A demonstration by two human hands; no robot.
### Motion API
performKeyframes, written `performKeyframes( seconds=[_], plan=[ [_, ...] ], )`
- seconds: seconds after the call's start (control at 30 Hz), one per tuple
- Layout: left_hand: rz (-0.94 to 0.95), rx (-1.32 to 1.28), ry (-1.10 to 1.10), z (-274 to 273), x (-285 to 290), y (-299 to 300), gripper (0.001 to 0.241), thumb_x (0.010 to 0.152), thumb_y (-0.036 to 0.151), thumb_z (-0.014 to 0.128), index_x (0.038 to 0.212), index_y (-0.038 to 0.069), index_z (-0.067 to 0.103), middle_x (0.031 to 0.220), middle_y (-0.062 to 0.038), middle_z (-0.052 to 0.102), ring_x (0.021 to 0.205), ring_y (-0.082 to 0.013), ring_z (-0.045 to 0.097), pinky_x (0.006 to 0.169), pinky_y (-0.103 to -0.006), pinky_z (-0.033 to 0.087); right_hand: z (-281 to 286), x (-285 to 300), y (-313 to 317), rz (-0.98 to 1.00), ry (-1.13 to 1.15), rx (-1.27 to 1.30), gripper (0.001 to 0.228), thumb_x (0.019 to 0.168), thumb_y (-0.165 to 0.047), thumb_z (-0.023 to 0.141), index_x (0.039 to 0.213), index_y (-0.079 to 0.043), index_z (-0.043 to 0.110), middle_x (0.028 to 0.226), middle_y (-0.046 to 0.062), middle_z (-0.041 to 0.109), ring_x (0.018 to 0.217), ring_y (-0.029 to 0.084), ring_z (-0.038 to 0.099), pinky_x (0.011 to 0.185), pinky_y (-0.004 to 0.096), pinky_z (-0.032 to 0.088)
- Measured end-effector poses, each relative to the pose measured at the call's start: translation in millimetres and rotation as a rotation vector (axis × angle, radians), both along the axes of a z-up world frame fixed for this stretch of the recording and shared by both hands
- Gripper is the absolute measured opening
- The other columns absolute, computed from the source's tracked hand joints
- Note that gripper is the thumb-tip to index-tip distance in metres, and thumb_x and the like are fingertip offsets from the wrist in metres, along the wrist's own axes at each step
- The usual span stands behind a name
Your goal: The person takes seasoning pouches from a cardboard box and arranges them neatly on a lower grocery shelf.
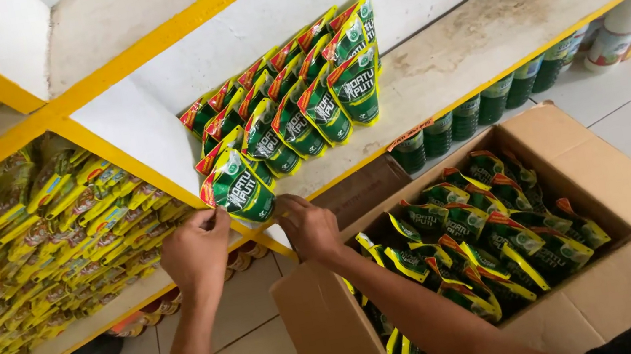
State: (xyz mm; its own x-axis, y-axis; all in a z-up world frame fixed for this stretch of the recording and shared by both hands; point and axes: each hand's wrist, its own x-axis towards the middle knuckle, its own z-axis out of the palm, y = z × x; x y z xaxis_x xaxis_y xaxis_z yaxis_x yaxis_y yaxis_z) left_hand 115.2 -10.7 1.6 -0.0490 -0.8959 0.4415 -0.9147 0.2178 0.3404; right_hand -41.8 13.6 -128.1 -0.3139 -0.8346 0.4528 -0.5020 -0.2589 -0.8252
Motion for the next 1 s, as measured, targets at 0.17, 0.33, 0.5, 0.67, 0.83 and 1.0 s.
performKeyframes(
  seconds=[0.17, 0.33, 0.5, 0.67, 0.83, 1.0],
  plan=[
    [-0.022, -0.054, 0.076, -5, 5, -3, 0.030, 0.089, 0.041, 0.076, 0.092, 0.012, 0.081, 0.072, -0.011, 0.072, 0.063, -0.0306, 0.071, 0.059, -0.0395, 0.053, 5, 1, 1, -0.001, 0.010, -0.024, 0.037, 0.087, -0.017, 0.074, 0.123, -0.012, 0.068, 0.129, 0.006, 0.069, 0.099, 0.036, 0.070, 0.079, 0.045, 0.058],
    [-0.007, -0.023, 0.084, -2, 4, -3, 0.032, 0.089, 0.043, 0.076, 0.092, 0.012, 0.081, 0.071, -0.012, 0.072, 0.063, -0.0311, 0.071, 0.060, -0.0402, 0.053, 2, 0, -5, 0.006, 0.084, 0.051, 0.038, 0.090, -0.023, 0.071, 0.126, -0.014, 0.064, 0.128, 0.006, 0.070, 0.093, 0.037, 0.071, 0.077, 0.048, 0.057],
    [0.015, -0.032, 0.022, -1, 1, -2, 0.033, 0.090, 0.045, 0.075, 0.089, 0.012, 0.081, 0.070, -0.013, 0.070, 0.064, -0.0352, 0.069, 0.059, -0.0422, 0.053, -3, 3, -10, -0.012, 0.122, 0.032, 0.038, 0.091, -0.028, 0.069, 0.127, -0.016, 0.061, 0.129, 0.006, 0.069, 0.086, 0.039, 0.070, 0.072, 0.051, 0.056],
    [-0.021, -0.063, 0.032, -6, 1, -4, 0.032, 0.090, 0.044, 0.074, 0.088, 0.012, 0.080, 0.070, -0.012, 0.070, 0.064, -0.0352, 0.069, 0.060, -0.0422, 0.053, 3, 0, -7, 0.020, 0.106, 0.084, 0.038, 0.090, -0.028, 0.070, 0.125, -0.017, 0.062, 0.126, 0.005, 0.071, 0.084, 0.039, 0.071, 0.073, 0.051, 0.057],
    [-0.047, -0.097, -0.014, -15, -11, -3, 0.030, 0.089, 0.041, 0.074, 0.079, 0.013, 0.078, 0.069, -0.011, 0.070, 0.062, -0.0357, 0.067, 0.057, -0.0449, 0.051, -17, -14, -12, 0.066, 0.108, -0.078, 0.036, 0.090, -0.023, 0.071, 0.124, -0.013, 0.065, 0.123, 0.009, 0.071, 0.086, 0.039, 0.071, 0.072, 0.049, 0.058],
    [-0.217, -0.159, -0.033, -30, -40, 9, 0.033, 0.092, 0.034, 0.072, 0.071, 0.009, 0.068, 0.071, -0.010, 0.069, 0.062, -0.0355, 0.065, 0.055, -0.0466, 0.050, -48, -49, -22, 0.039, 0.139, -0.224, 0.018, 0.092, -0.018, 0.068, 0.109, -0.011, 0.072, 0.118, 0.009, 0.074, 0.088, 0.036, 0.073, 0.074, 0.043, 0.060]
  ],
)
